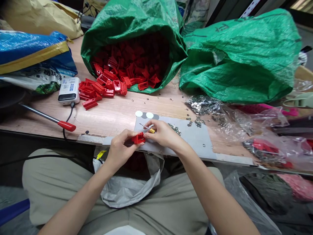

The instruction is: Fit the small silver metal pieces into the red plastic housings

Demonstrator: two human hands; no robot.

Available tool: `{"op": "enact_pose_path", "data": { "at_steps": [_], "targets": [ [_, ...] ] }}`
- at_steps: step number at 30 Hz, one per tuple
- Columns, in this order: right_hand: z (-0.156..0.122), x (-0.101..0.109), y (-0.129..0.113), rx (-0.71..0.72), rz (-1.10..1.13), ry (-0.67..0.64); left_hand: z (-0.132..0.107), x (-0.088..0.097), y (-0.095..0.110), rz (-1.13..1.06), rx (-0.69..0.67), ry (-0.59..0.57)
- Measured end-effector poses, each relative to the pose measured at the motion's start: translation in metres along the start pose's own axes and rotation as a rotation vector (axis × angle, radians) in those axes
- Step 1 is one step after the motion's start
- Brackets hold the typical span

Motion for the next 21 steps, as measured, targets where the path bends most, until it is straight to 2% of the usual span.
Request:
{"op": "enact_pose_path", "data": {
  "at_steps": [6, 11, 16, 21],
  "targets": [
    [0.0, -0.001, 0.004, 0.029, -0.045, 0.037, 0.0, -0.001, 0.0, -0.017, 0.025, 0.001],
    [-0.021, 0.009, 0.008, 0.102, 0.001, 0.173, 0.0, -0.001, 0.001, 0.025, 0.045, 0.007],
    [-0.041, 0.015, 0.011, 0.165, -0.032, 0.131, -0.001, -0.001, 0.001, 0.074, -0.013, 0.017],
    [-0.04, 0.013, 0.009, 0.169, -0.05, 0.115, -0.001, -0.002, 0.001, 0.08, -0.026, 0.014]
  ]
}}
Point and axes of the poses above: each hand's wrist, its own z-axis towards the middle knuckle, its own x-axis out of the back of the hand, y = z × x, the point moved 1 cm from there along z, towards the middle knuckle, and after that the axes turned 15 degrees about y, right-handed, at the moved point
